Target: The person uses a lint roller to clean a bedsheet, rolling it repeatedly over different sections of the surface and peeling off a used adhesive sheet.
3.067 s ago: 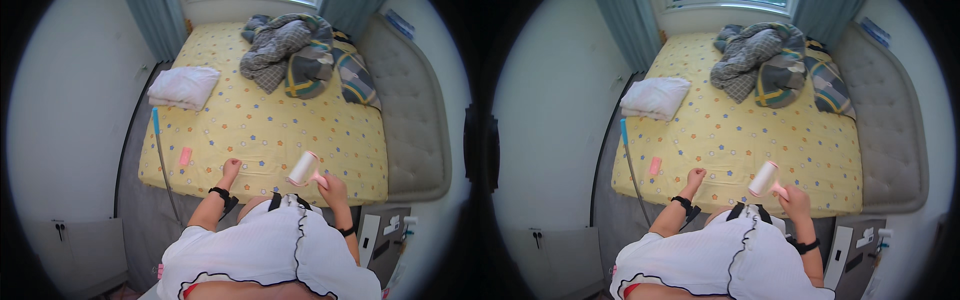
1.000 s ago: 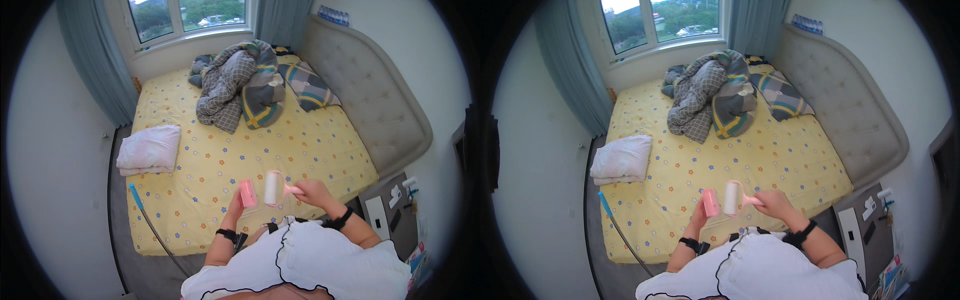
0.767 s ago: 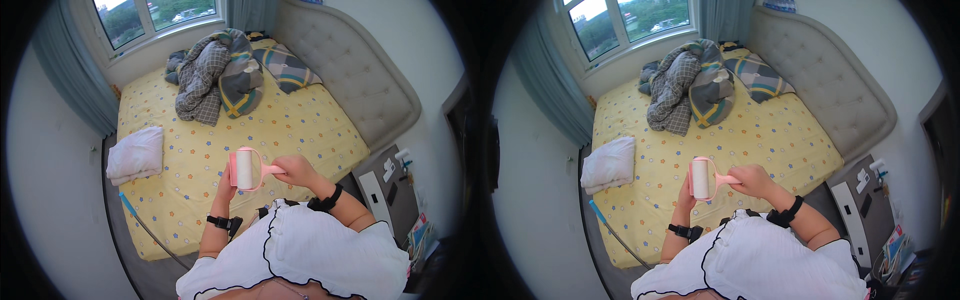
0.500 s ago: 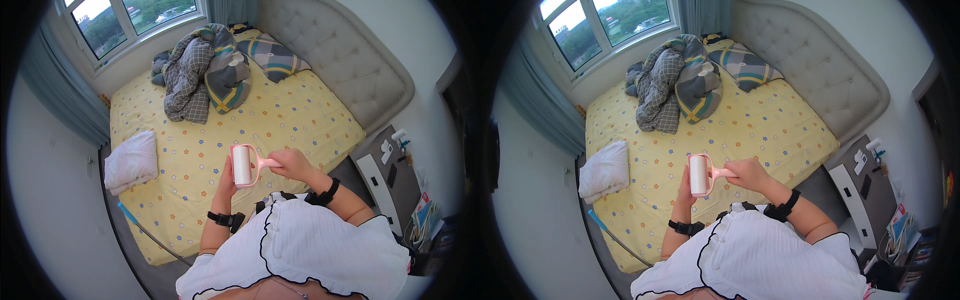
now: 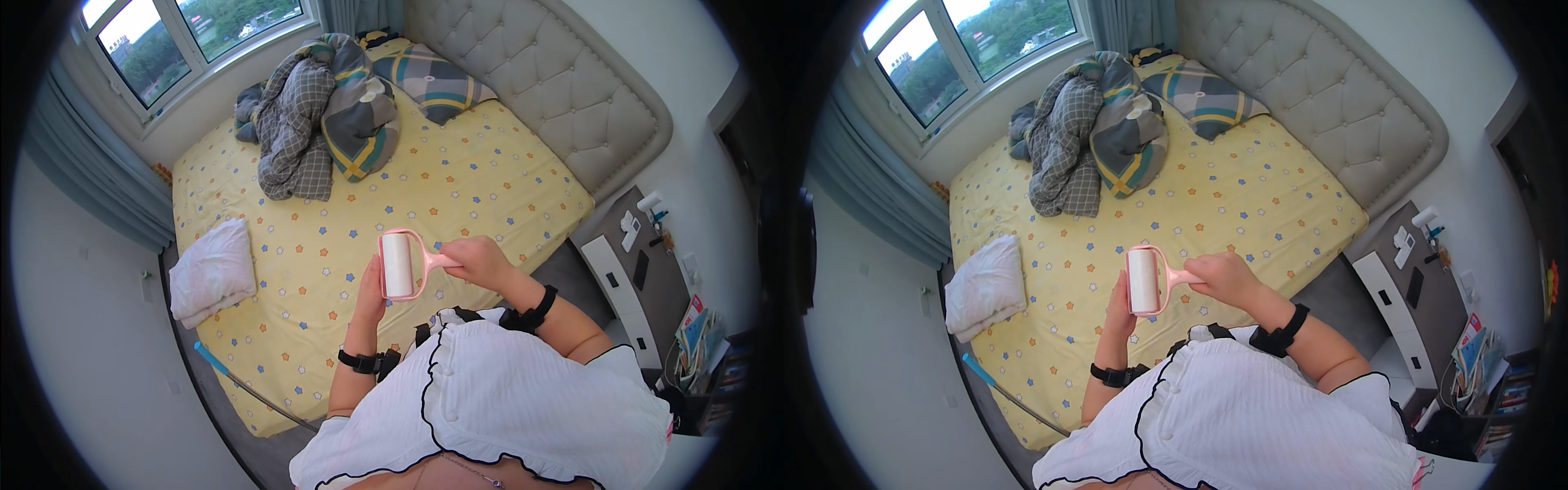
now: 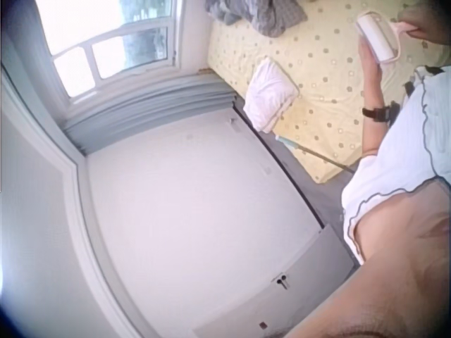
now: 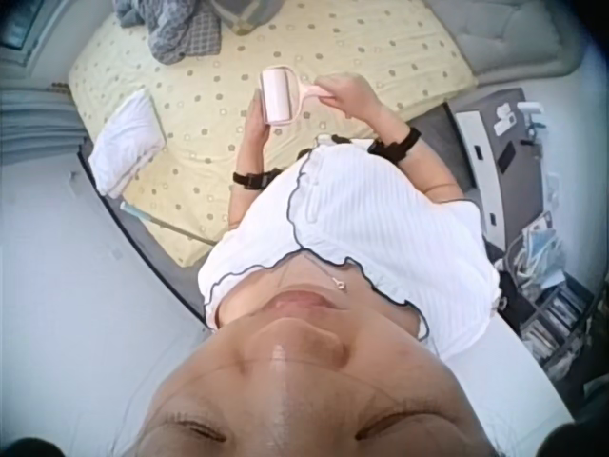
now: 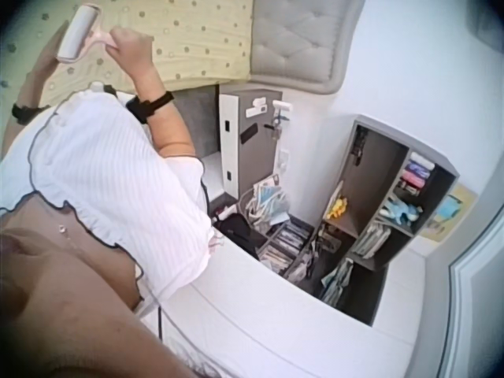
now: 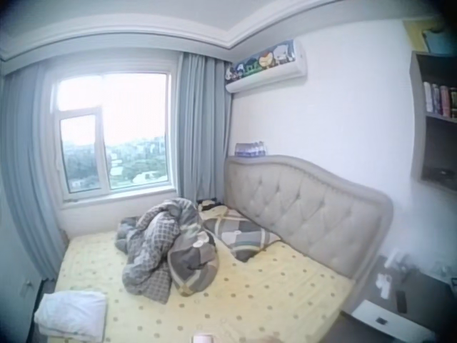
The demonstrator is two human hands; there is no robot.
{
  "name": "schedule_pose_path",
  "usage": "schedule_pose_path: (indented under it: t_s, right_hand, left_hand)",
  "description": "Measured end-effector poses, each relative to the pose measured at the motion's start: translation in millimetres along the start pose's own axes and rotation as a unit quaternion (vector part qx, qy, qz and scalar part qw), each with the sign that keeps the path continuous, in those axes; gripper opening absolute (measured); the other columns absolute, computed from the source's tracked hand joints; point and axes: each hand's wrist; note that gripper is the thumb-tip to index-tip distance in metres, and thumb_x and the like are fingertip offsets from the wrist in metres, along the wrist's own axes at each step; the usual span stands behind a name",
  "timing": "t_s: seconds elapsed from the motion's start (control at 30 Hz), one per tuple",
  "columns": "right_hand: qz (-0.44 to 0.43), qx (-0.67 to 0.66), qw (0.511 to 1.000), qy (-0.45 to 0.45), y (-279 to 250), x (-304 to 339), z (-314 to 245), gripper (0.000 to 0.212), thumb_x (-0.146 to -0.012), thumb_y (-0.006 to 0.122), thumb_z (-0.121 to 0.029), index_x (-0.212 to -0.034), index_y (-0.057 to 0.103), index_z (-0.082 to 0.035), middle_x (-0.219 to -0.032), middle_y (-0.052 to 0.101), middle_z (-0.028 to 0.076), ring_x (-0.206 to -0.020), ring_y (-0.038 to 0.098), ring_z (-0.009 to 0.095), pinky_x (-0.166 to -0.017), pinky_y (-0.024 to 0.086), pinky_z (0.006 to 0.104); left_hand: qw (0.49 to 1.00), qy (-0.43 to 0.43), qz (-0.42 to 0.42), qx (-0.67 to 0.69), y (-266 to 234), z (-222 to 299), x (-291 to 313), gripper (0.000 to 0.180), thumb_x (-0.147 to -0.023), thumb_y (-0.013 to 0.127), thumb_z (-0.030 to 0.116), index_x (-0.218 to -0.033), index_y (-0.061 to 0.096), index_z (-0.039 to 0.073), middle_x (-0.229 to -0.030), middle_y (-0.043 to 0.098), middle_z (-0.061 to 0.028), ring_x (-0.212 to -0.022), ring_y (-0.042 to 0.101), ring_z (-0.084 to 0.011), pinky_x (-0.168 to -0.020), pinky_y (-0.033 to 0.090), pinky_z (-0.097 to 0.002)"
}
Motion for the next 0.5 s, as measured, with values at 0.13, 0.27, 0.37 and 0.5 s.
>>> schedule_pose_path:
  t_s: [0.13,0.27,0.37,0.5]
  right_hand:
    - [-0.006,0.018,1.0,0.024,2,3,4,0.02,-0.071,0.07,-0.021,-0.083,0.059,-0.01,-0.068,0.058,0.007,-0.061,0.058,0.027,-0.052,0.044,0.0375]
    - [-0.012,0.039,0.998,0.04,-3,4,4,0.019,-0.073,0.069,-0.023,-0.082,0.058,-0.011,-0.069,0.058,0.008,-0.063,0.058,0.028,-0.053,0.044,0.0387]
    - [-0.033,0.066,0.996,0.055,-9,7,1,0.018,-0.074,0.067,-0.025,-0.081,0.057,-0.011,-0.07,0.059,0.009,-0.065,0.059,0.029,-0.053,0.044,0.04]
    - [-0.04,0.078,0.994,0.071,-15,10,-11,0.02,-0.074,0.067,-0.021,-0.081,0.052,-0.01,-0.068,0.057,0.007,-0.066,0.06,0.028,-0.055,0.046,0.0398]
  left_hand:
    - [1.0,-0.015,-0.01,-0.006,4,7,3,0.047,-0.1,0.032,0.039,-0.126,0.049,0.003,-0.106,0.06,-0.0054,-0.093,0.059,-0.0114,-0.078,0.048,-0.0276]
    - [0.986,0.079,0.044,-0.142,19,16,9,0.045,-0.1,0.034,0.038,-0.121,0.052,0.002,-0.099,0.061,-0.0038,-0.088,0.059,-0.0103,-0.075,0.048,-0.0258]
    - [0.965,0.127,0.058,-0.223,35,21,12,0.044,-0.1,0.036,0.037,-0.12,0.053,0.002,-0.098,0.062,-0.0037,-0.088,0.059,-0.0101,-0.075,0.048,-0.0254]
    - [0.997,0.003,0.052,-0.058,47,29,12,0.041,-0.099,0.041,0.033,-0.122,0.052,0.0,-0.098,0.062,-0.0045,-0.089,0.059,-0.0096,-0.075,0.047,-0.0252]
Point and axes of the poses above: each hand's wrist, its own x-axis away from the middle knuckle, its own y-axis out of the palm, z = x × y
